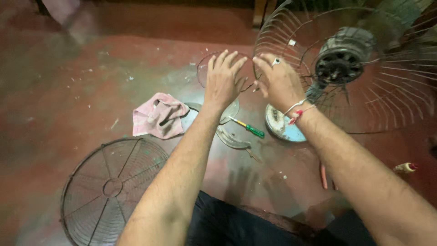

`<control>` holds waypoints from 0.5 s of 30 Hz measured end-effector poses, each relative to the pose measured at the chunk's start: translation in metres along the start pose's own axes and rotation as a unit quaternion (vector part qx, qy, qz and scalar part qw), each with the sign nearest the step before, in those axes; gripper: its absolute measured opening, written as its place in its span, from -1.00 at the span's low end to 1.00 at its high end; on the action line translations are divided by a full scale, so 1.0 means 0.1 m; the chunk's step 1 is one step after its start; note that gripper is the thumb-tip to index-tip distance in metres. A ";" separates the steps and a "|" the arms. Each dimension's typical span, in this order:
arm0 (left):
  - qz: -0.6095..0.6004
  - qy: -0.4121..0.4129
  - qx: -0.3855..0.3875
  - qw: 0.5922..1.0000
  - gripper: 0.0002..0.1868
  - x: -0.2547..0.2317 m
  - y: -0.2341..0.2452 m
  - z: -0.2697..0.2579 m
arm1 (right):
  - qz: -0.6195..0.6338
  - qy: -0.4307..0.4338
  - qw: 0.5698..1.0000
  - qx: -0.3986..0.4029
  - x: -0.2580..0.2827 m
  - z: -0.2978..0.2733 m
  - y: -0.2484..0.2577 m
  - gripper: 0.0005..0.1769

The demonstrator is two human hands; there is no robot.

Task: The person disassembles a fan blade assembly, removes a screw from the central hub, and then works on the fan motor housing using a screwdriver. The person handles the fan blade, screwdriver, and fan motor.

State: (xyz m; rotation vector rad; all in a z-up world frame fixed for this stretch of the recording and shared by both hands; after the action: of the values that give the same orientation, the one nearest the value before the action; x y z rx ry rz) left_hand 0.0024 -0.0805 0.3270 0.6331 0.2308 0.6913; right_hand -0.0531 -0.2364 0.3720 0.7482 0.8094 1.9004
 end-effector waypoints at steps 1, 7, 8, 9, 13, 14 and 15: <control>0.006 -0.009 -0.008 1.000 -0.37 -0.03 0.10 0.13 | -0.006 0.012 1.000 -0.022 0.02 0.04 0.15 -0.32; 0.025 -0.070 -0.069 0.995 -0.38 -0.34 0.74 0.84 | -0.074 0.040 0.990 -0.114 0.02 0.21 1.04 -0.32; 0.026 -0.081 -0.077 0.993 -0.38 -0.41 0.83 0.94 | -0.084 0.040 0.988 -0.126 0.01 0.22 1.19 -0.31; 0.029 -0.091 -0.083 0.992 -0.37 -0.49 0.90 1.03 | -0.097 0.043 0.985 -0.139 -0.01 0.22 1.34 -0.34; 0.034 -0.136 -0.095 0.986 -0.37 -0.79 1.09 1.38 | -0.144 0.053 0.970 -0.188 -0.11 0.14 1.91 -0.39; 0.032 -0.147 -0.094 0.984 -0.37 -0.87 1.11 1.45 | -0.155 0.055 0.966 -0.198 -0.12 0.09 2.03 -0.39; 0.033 -0.154 -0.100 0.982 -0.38 -0.96 1.12 1.53 | -0.167 0.047 0.964 -0.199 -0.16 0.05 2.15 -0.40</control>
State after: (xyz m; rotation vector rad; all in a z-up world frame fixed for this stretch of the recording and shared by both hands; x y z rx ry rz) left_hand -0.0670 -0.1482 0.5159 0.5483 -0.1457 0.6612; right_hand -0.1507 -0.3290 0.5404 0.2563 0.5412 1.7221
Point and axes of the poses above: each hand's wrist, its own z-axis towards the middle knuckle, its own y-axis out of the back of the hand, x = y × z, the point moved 5 cm from there along z, towards the middle knuckle, and after that the axes turned 13 degrees about -y, right-handed, at the moved point
